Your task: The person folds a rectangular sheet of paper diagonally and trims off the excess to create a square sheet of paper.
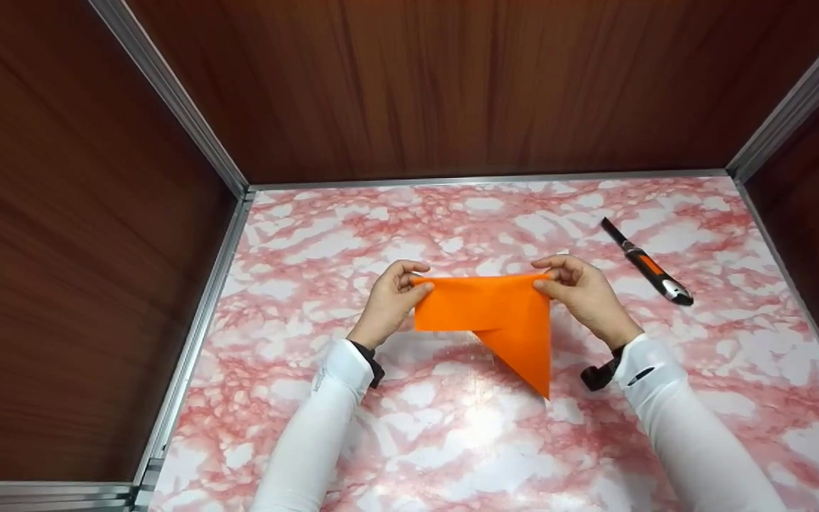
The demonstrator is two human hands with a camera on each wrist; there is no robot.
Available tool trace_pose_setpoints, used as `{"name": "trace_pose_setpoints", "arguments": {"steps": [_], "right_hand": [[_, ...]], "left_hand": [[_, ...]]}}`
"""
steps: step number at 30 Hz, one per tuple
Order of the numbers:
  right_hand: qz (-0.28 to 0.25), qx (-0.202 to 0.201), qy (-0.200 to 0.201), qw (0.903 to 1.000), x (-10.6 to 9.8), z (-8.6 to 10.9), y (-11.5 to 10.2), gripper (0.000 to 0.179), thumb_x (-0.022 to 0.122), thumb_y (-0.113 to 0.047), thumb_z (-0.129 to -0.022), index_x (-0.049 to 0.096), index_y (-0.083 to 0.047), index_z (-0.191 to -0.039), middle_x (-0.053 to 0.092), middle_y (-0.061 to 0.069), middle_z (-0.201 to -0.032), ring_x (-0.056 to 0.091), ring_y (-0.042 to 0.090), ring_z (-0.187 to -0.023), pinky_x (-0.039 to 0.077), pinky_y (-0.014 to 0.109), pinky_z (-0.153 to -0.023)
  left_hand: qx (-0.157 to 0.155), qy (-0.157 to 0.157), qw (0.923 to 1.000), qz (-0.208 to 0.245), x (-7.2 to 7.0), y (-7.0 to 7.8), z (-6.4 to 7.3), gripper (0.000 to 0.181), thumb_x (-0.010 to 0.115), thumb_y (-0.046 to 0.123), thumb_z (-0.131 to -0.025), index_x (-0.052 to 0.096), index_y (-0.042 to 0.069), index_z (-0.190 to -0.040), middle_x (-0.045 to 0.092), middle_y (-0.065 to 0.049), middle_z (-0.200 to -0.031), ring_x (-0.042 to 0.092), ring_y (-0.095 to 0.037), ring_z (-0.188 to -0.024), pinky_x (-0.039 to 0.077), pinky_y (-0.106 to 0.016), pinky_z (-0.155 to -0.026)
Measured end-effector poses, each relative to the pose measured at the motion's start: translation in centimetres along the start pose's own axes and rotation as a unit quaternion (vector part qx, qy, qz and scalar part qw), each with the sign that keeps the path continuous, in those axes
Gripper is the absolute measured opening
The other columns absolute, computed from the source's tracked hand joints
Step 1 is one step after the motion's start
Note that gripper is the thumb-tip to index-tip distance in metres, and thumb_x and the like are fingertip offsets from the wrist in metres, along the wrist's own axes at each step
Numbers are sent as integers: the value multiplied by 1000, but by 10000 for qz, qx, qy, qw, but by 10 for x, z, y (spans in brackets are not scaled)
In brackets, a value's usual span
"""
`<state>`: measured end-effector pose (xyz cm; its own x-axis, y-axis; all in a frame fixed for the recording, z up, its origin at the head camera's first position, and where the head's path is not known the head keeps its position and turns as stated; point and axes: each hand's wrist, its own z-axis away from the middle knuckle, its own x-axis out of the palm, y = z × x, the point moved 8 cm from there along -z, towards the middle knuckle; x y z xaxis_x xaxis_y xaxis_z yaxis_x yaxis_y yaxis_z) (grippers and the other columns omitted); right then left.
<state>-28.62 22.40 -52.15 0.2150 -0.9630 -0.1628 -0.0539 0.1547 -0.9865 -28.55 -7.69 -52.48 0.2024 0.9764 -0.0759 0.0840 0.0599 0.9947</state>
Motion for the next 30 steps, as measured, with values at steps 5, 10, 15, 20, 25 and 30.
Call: {"name": "trace_pose_setpoints", "arguments": {"steps": [5,10,15,20,25,30], "right_hand": [[535,148,-44,9985,-1,0,0,42,71,-18,-90,63,-10,-131,64,19,-99,61,29,-85,53,29,-74],[1130,336,-11,9930,-2,2,-1,44,71,-30,-90,63,-19,-132,67,11,-102,60,27,-90,50,29,-75],[1237,451,31,9913,-2,2,-2,42,72,-37,-88,68,-17,-125,69,2,-113,63,18,-100,50,30,-85],[1371,347,137,9898,-1,1,-5,29,72,-31,-89,73,-12,-111,72,4,-101,64,19,-92,49,30,-79],[1429,264,224,9891,0,2,-9,23,72,-28,-90,73,-10,-105,72,6,-96,62,20,-87,48,28,-75],[1250,255,208,9916,4,5,-20,22,70,-20,-91,72,-4,-106,71,12,-98,65,24,-89,52,28,-77]], "left_hand": [[140,63,9996,-236,1,5,-1,29,69,13,-92,60,7,-118,67,-10,-95,61,-22,-85,49,-30,-76],[281,146,9987,-390,2,12,-1,23,68,13,-92,61,15,-114,66,-6,-95,61,-20,-86,48,-30,-77],[405,102,9983,-414,3,16,2,22,67,14,-93,60,18,-114,64,-5,-100,60,-20,-91,48,-32,-79],[395,90,9980,-490,2,15,3,22,67,16,-94,59,19,-115,63,-4,-101,60,-20,-90,48,-32,-79],[392,112,9980,-485,1,16,1,24,67,13,-93,59,16,-116,64,-6,-99,60,-19,-89,48,-32,-79],[321,140,9979,-547,-1,16,0,26,68,11,-93,60,12,-118,66,-6,-97,61,-19,-87,48,-31,-77]]}}
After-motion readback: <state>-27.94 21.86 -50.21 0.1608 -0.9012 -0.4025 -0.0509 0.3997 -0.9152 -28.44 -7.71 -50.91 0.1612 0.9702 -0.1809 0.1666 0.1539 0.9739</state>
